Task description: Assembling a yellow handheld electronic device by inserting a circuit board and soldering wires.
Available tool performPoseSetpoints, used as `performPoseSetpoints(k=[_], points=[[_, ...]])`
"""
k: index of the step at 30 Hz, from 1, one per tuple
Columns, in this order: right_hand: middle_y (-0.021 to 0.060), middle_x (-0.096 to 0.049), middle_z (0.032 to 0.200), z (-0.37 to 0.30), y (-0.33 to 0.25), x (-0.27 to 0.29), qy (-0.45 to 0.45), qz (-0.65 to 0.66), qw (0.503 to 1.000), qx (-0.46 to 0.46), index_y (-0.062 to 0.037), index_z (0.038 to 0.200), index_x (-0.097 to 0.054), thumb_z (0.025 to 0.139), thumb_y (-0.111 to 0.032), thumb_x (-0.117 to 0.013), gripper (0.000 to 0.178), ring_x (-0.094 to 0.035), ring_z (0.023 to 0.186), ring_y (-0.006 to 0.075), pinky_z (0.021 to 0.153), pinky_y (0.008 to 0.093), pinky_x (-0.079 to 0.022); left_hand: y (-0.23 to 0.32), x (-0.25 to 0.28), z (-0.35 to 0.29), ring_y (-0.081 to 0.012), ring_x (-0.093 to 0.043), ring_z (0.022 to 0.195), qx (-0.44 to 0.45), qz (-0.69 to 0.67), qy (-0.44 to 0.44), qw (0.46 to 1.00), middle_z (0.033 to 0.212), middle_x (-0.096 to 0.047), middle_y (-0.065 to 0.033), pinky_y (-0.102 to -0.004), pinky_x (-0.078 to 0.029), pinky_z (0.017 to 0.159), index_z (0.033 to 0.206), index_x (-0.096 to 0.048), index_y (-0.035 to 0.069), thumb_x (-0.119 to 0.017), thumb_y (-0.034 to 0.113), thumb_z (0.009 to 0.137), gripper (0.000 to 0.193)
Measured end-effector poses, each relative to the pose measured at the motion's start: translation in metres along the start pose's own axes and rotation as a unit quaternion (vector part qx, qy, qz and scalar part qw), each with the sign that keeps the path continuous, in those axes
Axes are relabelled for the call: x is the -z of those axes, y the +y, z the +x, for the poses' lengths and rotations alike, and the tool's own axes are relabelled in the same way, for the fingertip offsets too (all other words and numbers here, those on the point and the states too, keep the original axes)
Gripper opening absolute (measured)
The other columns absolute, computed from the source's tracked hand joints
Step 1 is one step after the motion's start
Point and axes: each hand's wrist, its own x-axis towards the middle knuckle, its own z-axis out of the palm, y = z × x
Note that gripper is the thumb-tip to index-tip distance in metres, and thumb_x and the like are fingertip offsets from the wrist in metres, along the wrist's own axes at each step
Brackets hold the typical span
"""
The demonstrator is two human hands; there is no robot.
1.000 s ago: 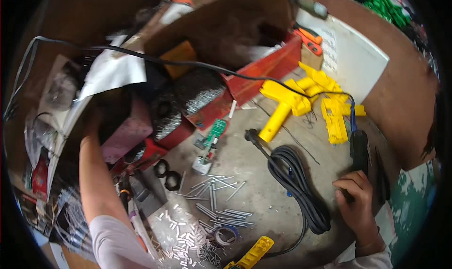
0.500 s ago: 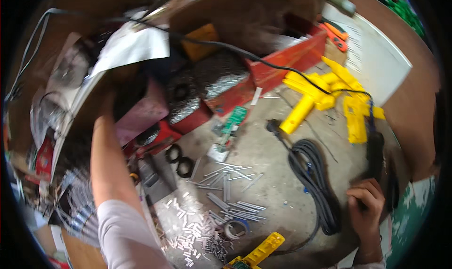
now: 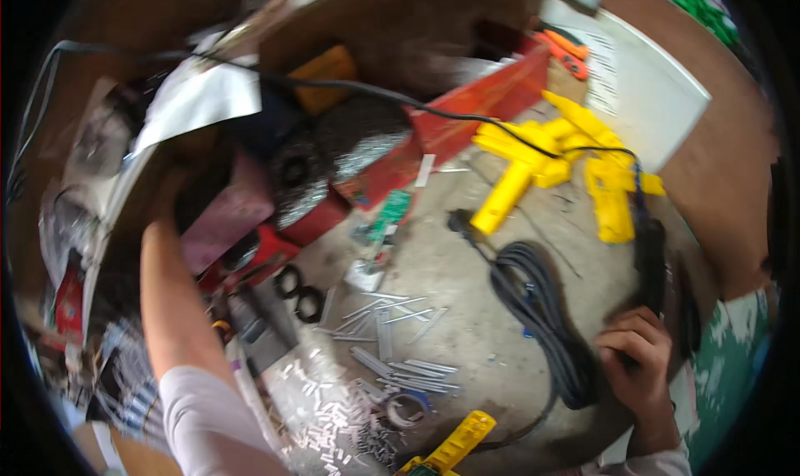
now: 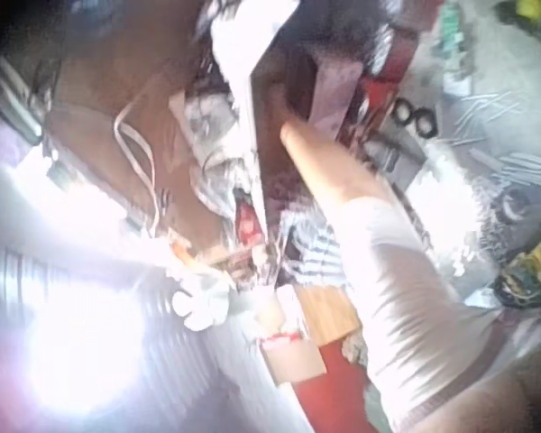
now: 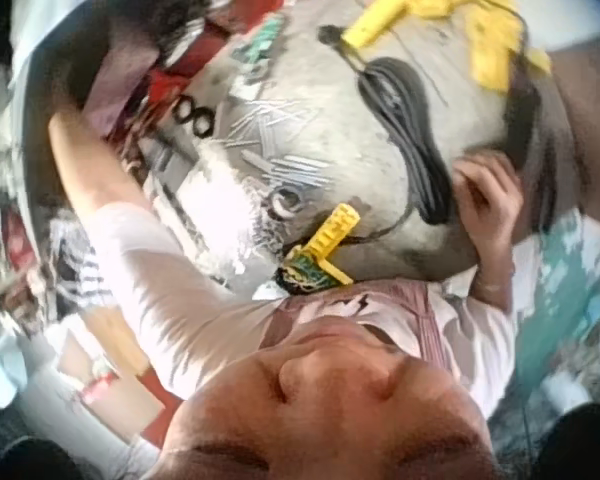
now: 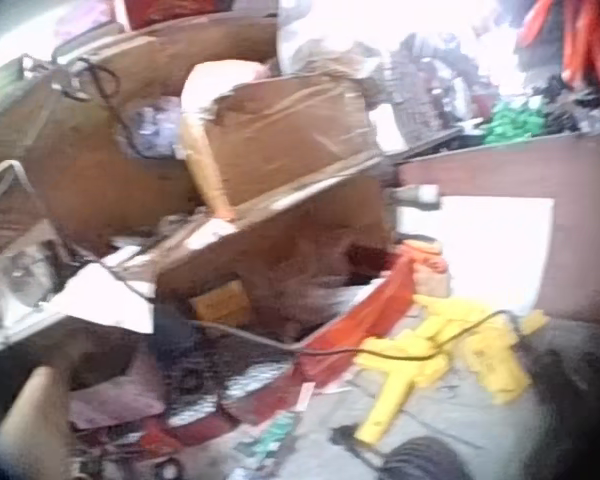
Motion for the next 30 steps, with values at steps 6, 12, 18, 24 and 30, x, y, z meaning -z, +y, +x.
performPoseSetpoints(k=[6, 12, 18, 24, 30], points=[[0.0056, -0.065, 0.078, 0.002, 0.008, 0.007, -0.018, 0.025, 0.999, 0.032, -0.0081, 0.085, -0.071, 0.066, 0.001, -0.072, 0.021, -0.062, 0.074, 0.0243, 0.065, 0.0327, -0.052, -0.025, -0.006, 0.042, -0.0342, -0.052, 0.116, -0.104, -0.107, -0.005, 0.989, 0.123, -0.056, -0.0209, -0.0438, -0.039, 0.101, 0.119, -0.059, 0.005, -0.051, 0.023, 0.092, 0.033], [0.005, -0.065, 0.077, 0.005, 0.008, 0.003, -0.017, 0.026, 0.998, 0.059, -0.0089, 0.084, -0.071, 0.064, 0.0, -0.073, 0.022, -0.062, 0.074, 0.0244, 0.065, 0.033, -0.052, -0.047, -0.007, -0.003, -0.0344, -0.054, 0.113, -0.094, -0.098, 0.007, 0.991, 0.12, -0.058, -0.0206, -0.0439, -0.041, 0.099, 0.116, -0.061, 0.006, -0.052, 0.022, 0.092, 0.031], [0.0094, -0.062, 0.074, -0.01, 0.0, 0.005, 0.027, -0.007, 0.999, 0.022, -0.0053, 0.076, -0.066, 0.059, 0.002, -0.065, 0.019, -0.06, 0.073, 0.0289, 0.066, 0.0368, -0.049, -0.002, -0.005, 0.006, -0.0346, -0.056, 0.11, 0.017, 0.024, 0.046, 0.999, 0.117, -0.06, -0.0204, -0.044, -0.043, 0.097, 0.113, -0.063, 0.006, -0.052, 0.022, 0.091, 0.029], [0.0108, -0.058, 0.072, -0.008, 0.001, -0.003, 0.017, 0.007, 1.0, -0.001, -0.0037, 0.075, -0.063, 0.061, -0.001, -0.063, 0.014, -0.057, 0.075, 0.0281, 0.067, 0.0369, -0.046, -0.008, -0.007, 0.014, -0.0348, -0.058, 0.107, 0.022, 0.037, 0.052, 0.998, 0.113, -0.062, -0.0201, -0.044, -0.044, 0.095, 0.11, -0.065, 0.006, -0.053, 0.021, 0.09, 0.028], [0.0101, -0.062, 0.075, -0.006, 0.002, 0.001, 0.002, 0.0, 1.0, 0.01, -0.0046, 0.076, -0.066, 0.058, -0.001, -0.064, 0.019, -0.059, 0.076, 0.0296, 0.066, 0.0375, -0.048, -0.038, -0.004, 0.035, -0.0349, -0.06, 0.104, -0.019, 0.029, 0.051, 0.998, 0.11, -0.063, -0.0199, -0.0441, -0.046, 0.093, 0.107, -0.067, 0.006, -0.054, 0.02, 0.09, 0.026]])
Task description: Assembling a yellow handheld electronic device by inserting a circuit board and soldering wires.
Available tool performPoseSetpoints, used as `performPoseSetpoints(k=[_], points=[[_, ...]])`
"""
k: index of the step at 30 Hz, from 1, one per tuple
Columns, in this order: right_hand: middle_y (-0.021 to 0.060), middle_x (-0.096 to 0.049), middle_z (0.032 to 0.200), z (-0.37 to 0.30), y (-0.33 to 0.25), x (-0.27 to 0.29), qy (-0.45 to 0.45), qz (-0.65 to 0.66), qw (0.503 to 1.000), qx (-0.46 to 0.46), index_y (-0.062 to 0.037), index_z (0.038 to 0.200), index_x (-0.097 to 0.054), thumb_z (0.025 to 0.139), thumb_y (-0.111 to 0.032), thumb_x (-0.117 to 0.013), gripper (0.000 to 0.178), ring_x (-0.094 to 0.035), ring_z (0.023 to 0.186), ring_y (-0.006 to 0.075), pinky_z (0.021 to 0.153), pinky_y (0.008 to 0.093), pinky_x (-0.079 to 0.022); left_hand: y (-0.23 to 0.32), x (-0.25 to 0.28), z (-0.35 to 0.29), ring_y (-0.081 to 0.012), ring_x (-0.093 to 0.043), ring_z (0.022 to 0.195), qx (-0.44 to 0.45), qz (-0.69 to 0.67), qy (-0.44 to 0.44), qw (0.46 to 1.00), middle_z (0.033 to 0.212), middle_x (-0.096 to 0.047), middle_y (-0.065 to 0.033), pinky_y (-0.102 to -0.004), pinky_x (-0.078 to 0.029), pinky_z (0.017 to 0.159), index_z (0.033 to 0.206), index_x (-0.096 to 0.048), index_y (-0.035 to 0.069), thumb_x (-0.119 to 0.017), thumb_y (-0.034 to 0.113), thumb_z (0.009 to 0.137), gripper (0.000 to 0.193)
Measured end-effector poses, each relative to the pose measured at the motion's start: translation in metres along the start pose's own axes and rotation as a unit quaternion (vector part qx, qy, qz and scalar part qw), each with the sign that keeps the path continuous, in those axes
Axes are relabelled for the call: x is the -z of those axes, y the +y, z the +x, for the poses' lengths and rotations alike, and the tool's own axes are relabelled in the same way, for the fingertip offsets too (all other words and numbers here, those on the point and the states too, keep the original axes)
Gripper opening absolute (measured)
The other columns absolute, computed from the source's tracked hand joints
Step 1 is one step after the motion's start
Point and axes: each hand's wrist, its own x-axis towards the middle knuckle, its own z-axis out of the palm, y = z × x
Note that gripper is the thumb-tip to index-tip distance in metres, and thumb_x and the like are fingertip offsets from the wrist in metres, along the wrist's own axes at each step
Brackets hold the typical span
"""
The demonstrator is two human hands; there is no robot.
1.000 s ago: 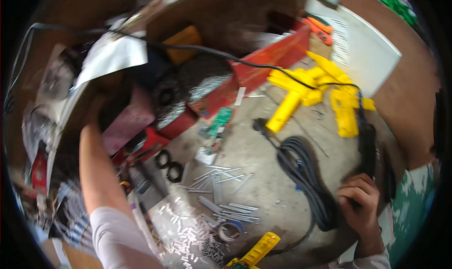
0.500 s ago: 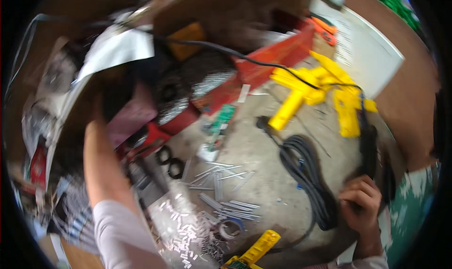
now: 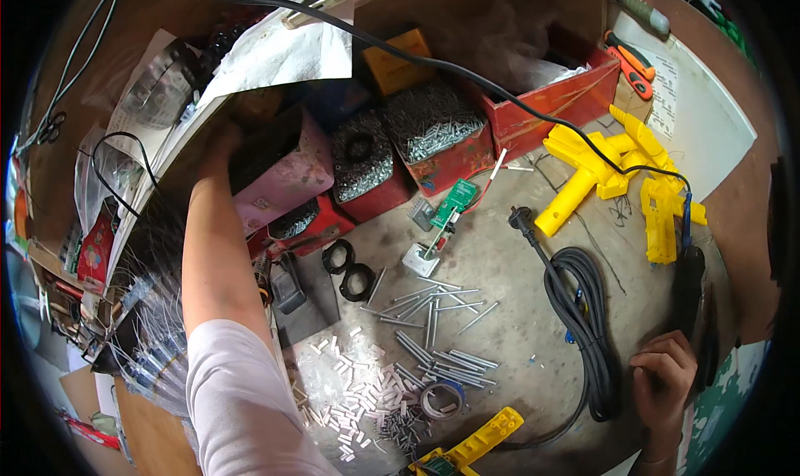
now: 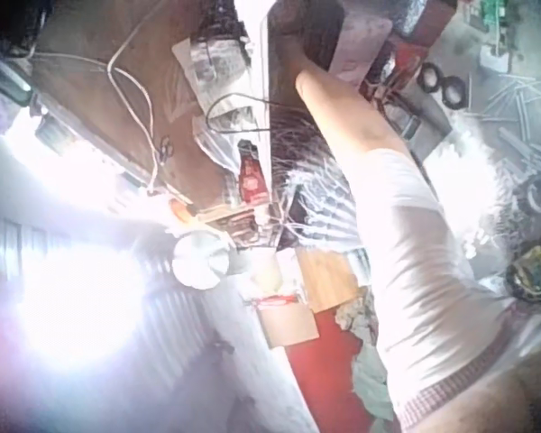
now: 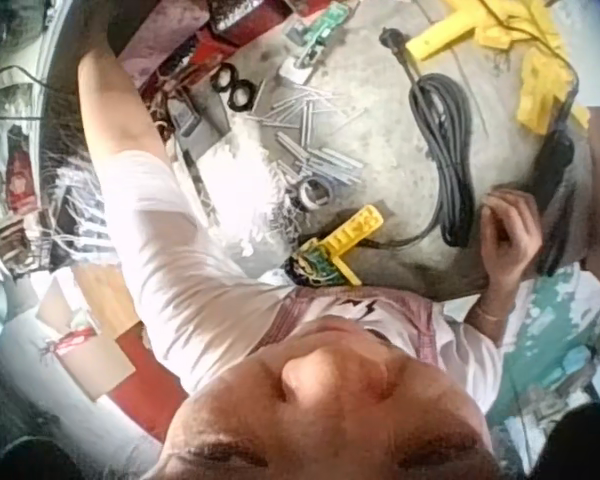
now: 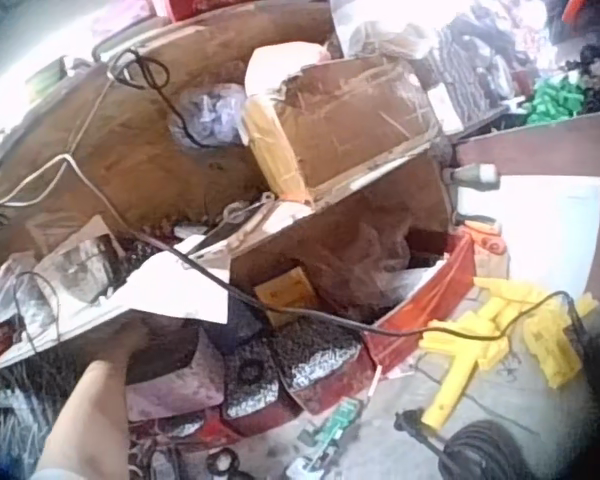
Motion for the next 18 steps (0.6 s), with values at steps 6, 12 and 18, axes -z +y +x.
performPoseSetpoints(k=[6, 12, 18], points=[[0.0096, -0.062, 0.074, 0.0, 0.002, 0.0, -0.006, 0.001, 1.0, -0.004, -0.0053, 0.076, -0.066, 0.058, -0.001, -0.065, 0.019, -0.06, 0.075, 0.0292, 0.066, 0.0373, -0.048, -0.001, -0.002, -0.009, -0.0351, -0.062, 0.101, -0.026, -0.02, -0.005, 0.999, 0.107, -0.065, -0.0197, -0.0441, -0.048, 0.091, 0.104, -0.069, 0.006, -0.054, 0.02, 0.089, 0.025], [0.0092, -0.062, 0.074, 0.004, -0.001, -0.003, -0.015, 0.017, 1.0, -0.001, -0.0051, 0.076, -0.066, 0.058, 0.001, -0.064, 0.02, -0.06, 0.075, 0.0286, 0.066, 0.0364, -0.048, -0.019, 0.001, -0.022, -0.0353, -0.064, 0.098, -0.032, -0.027, -0.016, 0.999, 0.104, -0.067, -0.0194, -0.0442, -0.049, 0.089, 0.101, -0.071, 0.007, -0.055, 0.019, 0.088, 0.024], [0.0089, -0.061, 0.073, 0.003, -0.001, -0.005, -0.016, 0.008, 1.0, 0.001, -0.0049, 0.076, -0.065, 0.057, 0.002, -0.064, 0.02, -0.059, 0.073, 0.0283, 0.065, 0.0363, -0.048, 0.008, 0.024, -0.034, -0.0358, -0.065, 0.1, 0.013, -0.106, -0.014, 0.994, 0.105, -0.068, -0.0206, -0.0433, -0.049, 0.091, 0.098, -0.073, 0.007, -0.054, 0.015, 0.088, 0.023]])
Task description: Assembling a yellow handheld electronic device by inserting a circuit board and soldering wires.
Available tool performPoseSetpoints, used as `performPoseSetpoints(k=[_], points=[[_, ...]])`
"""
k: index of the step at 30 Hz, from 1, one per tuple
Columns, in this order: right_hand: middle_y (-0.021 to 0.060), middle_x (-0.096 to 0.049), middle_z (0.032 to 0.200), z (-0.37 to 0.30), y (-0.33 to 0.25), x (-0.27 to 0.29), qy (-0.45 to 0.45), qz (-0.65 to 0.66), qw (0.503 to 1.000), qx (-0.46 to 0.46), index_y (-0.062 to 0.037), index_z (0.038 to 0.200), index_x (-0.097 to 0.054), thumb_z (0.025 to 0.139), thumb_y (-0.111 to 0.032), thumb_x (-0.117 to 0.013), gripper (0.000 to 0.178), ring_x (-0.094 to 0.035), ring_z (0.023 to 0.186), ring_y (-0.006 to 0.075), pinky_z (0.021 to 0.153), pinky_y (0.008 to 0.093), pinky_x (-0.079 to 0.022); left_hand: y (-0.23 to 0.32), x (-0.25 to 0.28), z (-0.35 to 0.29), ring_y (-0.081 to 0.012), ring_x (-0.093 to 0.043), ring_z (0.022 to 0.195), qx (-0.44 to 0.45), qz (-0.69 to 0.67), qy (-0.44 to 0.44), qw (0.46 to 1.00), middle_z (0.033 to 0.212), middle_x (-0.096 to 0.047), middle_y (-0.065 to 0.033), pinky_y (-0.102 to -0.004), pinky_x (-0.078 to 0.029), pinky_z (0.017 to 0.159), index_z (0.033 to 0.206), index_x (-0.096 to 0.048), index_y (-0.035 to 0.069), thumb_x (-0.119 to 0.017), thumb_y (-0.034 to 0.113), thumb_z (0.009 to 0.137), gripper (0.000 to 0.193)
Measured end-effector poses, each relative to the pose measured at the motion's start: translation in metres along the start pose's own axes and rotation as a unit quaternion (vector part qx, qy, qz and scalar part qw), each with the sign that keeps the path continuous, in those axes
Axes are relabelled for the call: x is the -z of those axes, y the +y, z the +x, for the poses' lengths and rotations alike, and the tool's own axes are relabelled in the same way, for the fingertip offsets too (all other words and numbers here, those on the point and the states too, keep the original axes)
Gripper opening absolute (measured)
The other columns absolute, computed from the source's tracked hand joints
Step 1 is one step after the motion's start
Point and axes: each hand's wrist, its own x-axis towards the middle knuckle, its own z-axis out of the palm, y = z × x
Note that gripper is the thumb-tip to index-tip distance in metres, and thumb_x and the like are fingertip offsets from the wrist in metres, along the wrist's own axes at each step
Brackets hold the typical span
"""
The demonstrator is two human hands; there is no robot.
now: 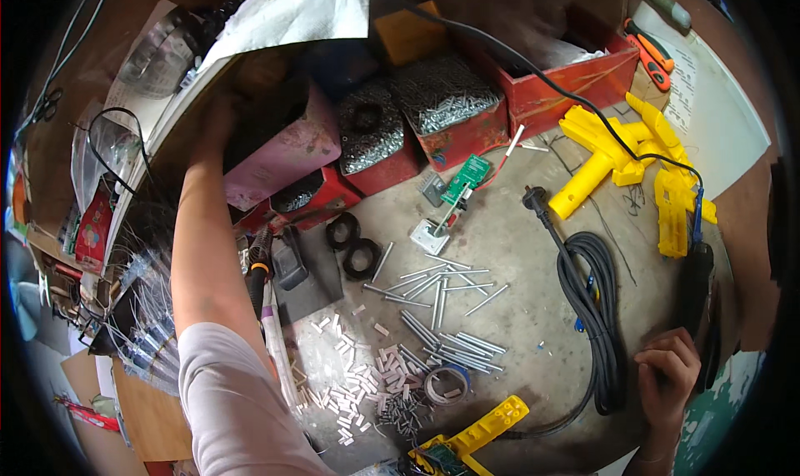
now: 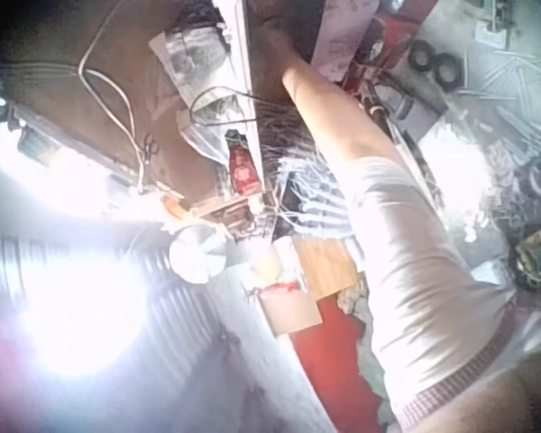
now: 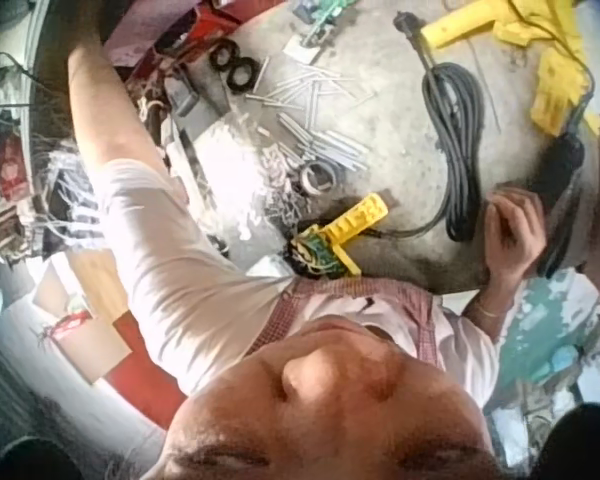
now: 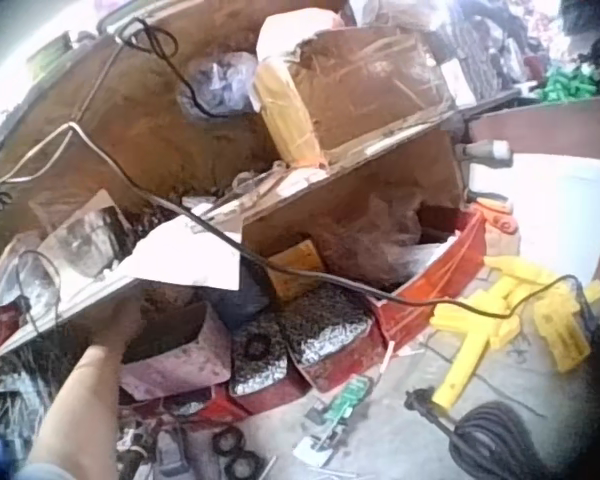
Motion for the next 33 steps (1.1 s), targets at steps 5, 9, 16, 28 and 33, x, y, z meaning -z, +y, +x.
performPoseSetpoints(k=[5, 9, 16, 28, 33], points=[[0.0092, -0.059, 0.071, -0.001, 0.001, -0.002, 0.01, 0.014, 1.0, 0.008, -0.004, 0.074, -0.063, 0.06, 0.0, -0.065, 0.015, -0.058, 0.072, 0.0271, 0.065, 0.0355, -0.047, 0.014, 0.015, 0.002, -0.0302, -0.053, 0.121, 0.066, 0.068, -0.131, 0.987, 0.126, -0.059, -0.0221, -0.0386, -0.038, 0.104, 0.118, -0.062, 0.0, -0.051, 0.017, 0.09, 0.034], [0.0092, -0.058, 0.07, 0.0, 0.0, -0.003, 0.015, 0.028, 0.999, 0.01, -0.0031, 0.072, -0.062, 0.062, -0.001, -0.064, 0.011, -0.057, 0.072, 0.0265, 0.065, 0.0351, -0.046, 0.008, 0.012, -0.001, -0.0343, -0.066, 0.1, -0.064, 0.162, -0.027, 0.984, 0.103, -0.067, -0.0225, -0.0468, -0.051, 0.087, 0.095, -0.073, 0.005, -0.052, 0.01, 0.086, 0.023], [0.0095, -0.059, 0.071, -0.005, 0.001, 0.003, 0.017, 0.034, 0.999, 0.002, -0.0029, 0.071, -0.062, 0.061, -0.001, -0.064, 0.01, -0.058, 0.072, 0.0265, 0.066, 0.035, -0.046, 0.033, 0.014, 0.002, -0.0347, -0.066, 0.099, -0.091, 0.257, -0.135, 0.953, 0.105, -0.066, -0.0229, -0.0464, -0.052, 0.087, 0.095, -0.073, 0.004, -0.051, 0.01, 0.087, 0.024], [0.0117, -0.06, 0.101, -0.023, 0.045, 0.036, 0.106, -0.208, 0.972, 0.007, -0.001, 0.117, -0.062, 0.086, -0.002, -0.064, 0.031, -0.057, 0.089, 0.0259, 0.086, 0.0342, -0.044, 0.115, 0.1, -0.055, -0.0354, -0.068, 0.08, -0.092, 0.224, 0.029, 0.97, 0.09, -0.068, -0.0212, -0.0457, -0.053, 0.07, 0.099, -0.069, 0.003, -0.053, 0.017, 0.091, 0.023], [0.0057, -0.051, 0.09, -0.024, 0.075, 0.063, -0.017, -0.165, 0.978, -0.126, -0.0072, 0.135, -0.052, 0.086, -0.008, -0.068, 0.051, -0.048, 0.078, 0.0179, 0.074, 0.0292, -0.043, 0.229, 0.209, -0.19, -0.0381, -0.067, 0.079, -0.032, 0.101, -0.019, 0.994, 0.08, -0.066, -0.0241, -0.0423, -0.054, 0.075, 0.082, -0.073, 0.002, -0.059, 0.008, 0.072, 0.018]])
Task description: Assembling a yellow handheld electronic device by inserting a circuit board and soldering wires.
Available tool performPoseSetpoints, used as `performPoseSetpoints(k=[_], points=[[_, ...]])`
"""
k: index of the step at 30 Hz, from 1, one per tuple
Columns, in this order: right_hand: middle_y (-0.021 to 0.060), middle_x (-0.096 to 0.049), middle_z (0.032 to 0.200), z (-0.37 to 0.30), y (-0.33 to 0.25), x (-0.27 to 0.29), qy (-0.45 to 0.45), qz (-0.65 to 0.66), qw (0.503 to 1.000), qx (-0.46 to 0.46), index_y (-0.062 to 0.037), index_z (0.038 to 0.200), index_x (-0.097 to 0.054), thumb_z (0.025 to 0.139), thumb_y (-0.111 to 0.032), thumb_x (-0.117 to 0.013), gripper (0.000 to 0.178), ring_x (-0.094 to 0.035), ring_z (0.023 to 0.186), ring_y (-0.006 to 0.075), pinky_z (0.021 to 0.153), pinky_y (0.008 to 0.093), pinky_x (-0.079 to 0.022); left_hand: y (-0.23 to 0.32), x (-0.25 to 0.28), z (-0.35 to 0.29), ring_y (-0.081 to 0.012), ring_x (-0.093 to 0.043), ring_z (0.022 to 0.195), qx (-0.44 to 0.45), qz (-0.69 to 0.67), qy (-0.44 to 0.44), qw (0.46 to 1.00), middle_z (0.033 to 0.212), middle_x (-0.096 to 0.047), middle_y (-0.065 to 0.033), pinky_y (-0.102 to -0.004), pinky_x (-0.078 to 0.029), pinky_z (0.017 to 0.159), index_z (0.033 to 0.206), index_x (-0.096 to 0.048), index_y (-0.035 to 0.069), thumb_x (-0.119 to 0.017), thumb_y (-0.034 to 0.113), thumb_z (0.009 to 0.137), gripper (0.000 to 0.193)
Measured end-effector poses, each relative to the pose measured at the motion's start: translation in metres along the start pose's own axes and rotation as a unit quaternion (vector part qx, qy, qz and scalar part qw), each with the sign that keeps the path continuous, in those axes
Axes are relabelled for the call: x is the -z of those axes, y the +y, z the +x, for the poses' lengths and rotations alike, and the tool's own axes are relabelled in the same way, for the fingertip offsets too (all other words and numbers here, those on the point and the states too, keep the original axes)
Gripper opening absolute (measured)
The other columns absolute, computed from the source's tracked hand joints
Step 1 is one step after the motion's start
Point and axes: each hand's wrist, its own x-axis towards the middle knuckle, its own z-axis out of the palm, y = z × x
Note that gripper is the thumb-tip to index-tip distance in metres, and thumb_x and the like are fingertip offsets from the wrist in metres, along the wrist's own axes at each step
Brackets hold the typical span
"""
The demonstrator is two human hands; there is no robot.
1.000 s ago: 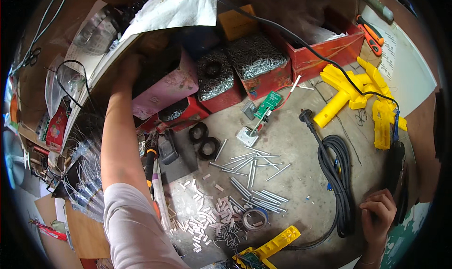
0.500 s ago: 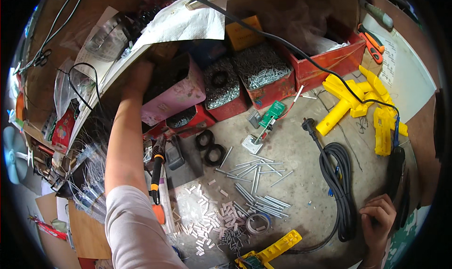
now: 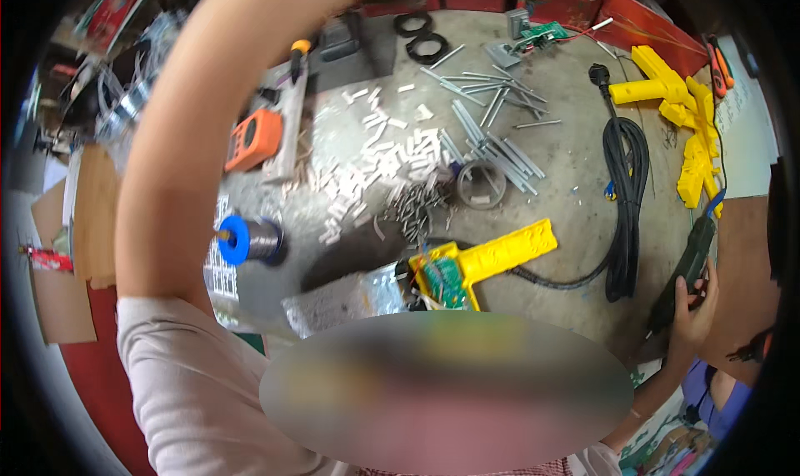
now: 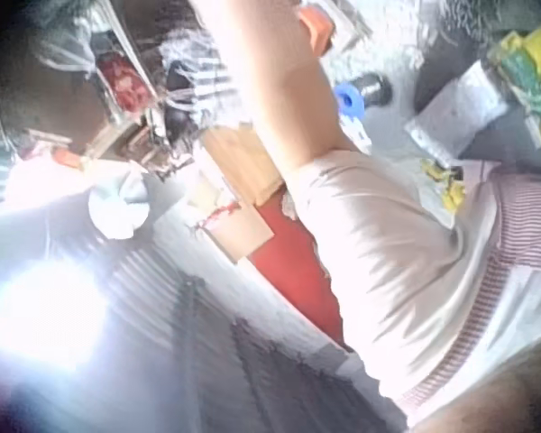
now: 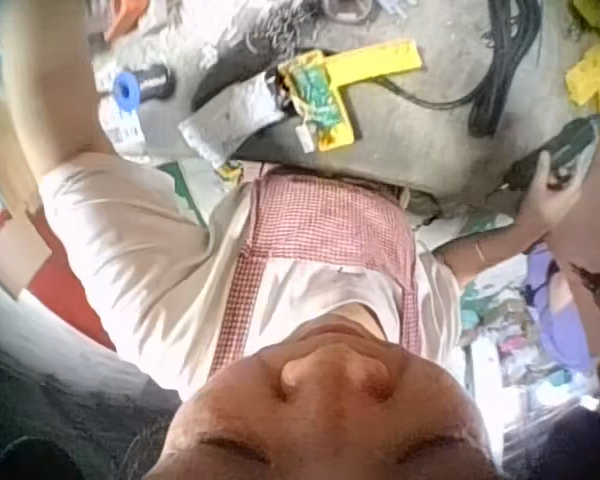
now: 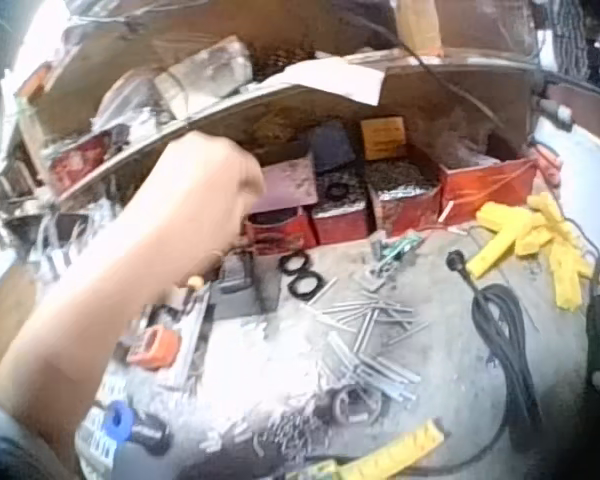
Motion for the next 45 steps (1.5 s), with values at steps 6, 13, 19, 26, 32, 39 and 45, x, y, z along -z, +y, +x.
performPoseSetpoints(k=[6, 13, 19, 26, 32, 39, 45], points=[[0.0021, -0.046, 0.08, 0.015, 0.022, -0.012, -0.069, 0.017, 0.997, 0.027, -0.0146, 0.148, -0.037, 0.088, -0.022, -0.068, 0.068, -0.042, 0.068, 0.0124, 0.065, 0.0264, -0.041, 0.04, 0.021, -0.226, -0.0332, -0.066, 0.076, -0.001, -0.19, -0.296, 0.936, 0.082, -0.068, -0.0172, -0.04, -0.052, 0.07, 0.088, -0.07, 0.002, -0.063, 0.007, 0.082, 0.011], [0.01, -0.058, 0.107, 0.016, 0.057, -0.014, 0.017, 0.349, 0.937, -0.023, 0.0015, 0.143, -0.038, 0.086, -0.013, -0.066, 0.066, -0.053, 0.094, 0.0104, 0.085, 0.0228, -0.042, 0.06, 0.003, -0.283, -0.0362, -0.065, 0.077, 0.105, -0.301, -0.183, 0.93, 0.087, -0.067, -0.0168, -0.0409, -0.052, 0.071, 0.087, -0.07, 0.001, -0.065, 0.005, 0.079, 0.01], [0.0103, -0.054, 0.111, -0.04, -0.049, 0.069, -0.125, 0.684, 0.714, 0.078, 0.0036, 0.144, -0.029, 0.086, -0.021, -0.062, 0.071, -0.054, 0.098, 0.0179, 0.091, 0.0303, -0.043, 0.071, 0.03, -0.286, -0.0341, -0.067, 0.08, 0.232, -0.362, -0.011, 0.903, 0.086, -0.067, -0.015, -0.0377, -0.052, 0.071, 0.093, -0.066, 0.0, -0.062, 0.003, 0.086, 0.009], [0.0096, -0.051, 0.091, -0.08, -0.164, 0.024, -0.09, 0.731, 0.667, 0.11, 0.0015, 0.129, -0.041, 0.088, -0.023, -0.06, 0.052, -0.054, 0.084, 0.0192, 0.086, 0.0359, -0.044, 0.134, -0.005, -0.324, -0.0351, -0.06, 0.087, 0.242, -0.351, 0.072, 0.902, 0.095, -0.063, -0.0153, -0.0424, -0.046, 0.074, 0.102, -0.058, 0.004, -0.058, -0.001, 0.083, 0.019], [0.008, -0.053, 0.084, -0.106, -0.167, 0.018, -0.115, 0.778, 0.604, 0.128, 0.0038, 0.13, -0.041, 0.09, -0.041, -0.048, 0.061, -0.052, 0.071, 0.0164, 0.074, 0.0343, -0.043, 0.127, 0.009, -0.338, -0.0341, -0.061, 0.076, 0.119, -0.389, 0.082, 0.91, 0.089, -0.064, -0.0144, -0.0396, -0.046, 0.068, 0.095, -0.06, 0.003, -0.057, -0.005, 0.078, 0.019], [0.0003, -0.04, 0.076, -0.118, -0.182, 0.029, -0.116, 0.794, 0.583, 0.129, -0.0003, 0.123, -0.038, 0.088, -0.037, -0.05, 0.052, -0.041, 0.068, 0.0106, 0.075, 0.0295, -0.038, 0.125, 0.029, -0.322, -0.0277, -0.066, 0.077, 0.075, -0.335, 0.142, 0.929, 0.095, -0.069, -0.0124, -0.0343, -0.051, 0.066, 0.097, -0.067, 0.002, -0.064, -0.006, 0.072, 0.026], [-0.0009, -0.042, 0.076, -0.12, -0.193, 0.047, -0.141, 0.841, 0.506, 0.131, -0.0018, 0.116, -0.04, 0.086, -0.028, -0.057, 0.044, -0.044, 0.068, 0.0092, 0.075, 0.0284, -0.038, 0.141, 0.063, -0.311, -0.0216, -0.066, 0.073, -0.037, -0.398, 0.048, 0.915, 0.091, -0.07, -0.0094, -0.0323, -0.052, 0.062, 0.102, -0.068, 0.001, -0.065, 0.001, 0.064, 0.038]])
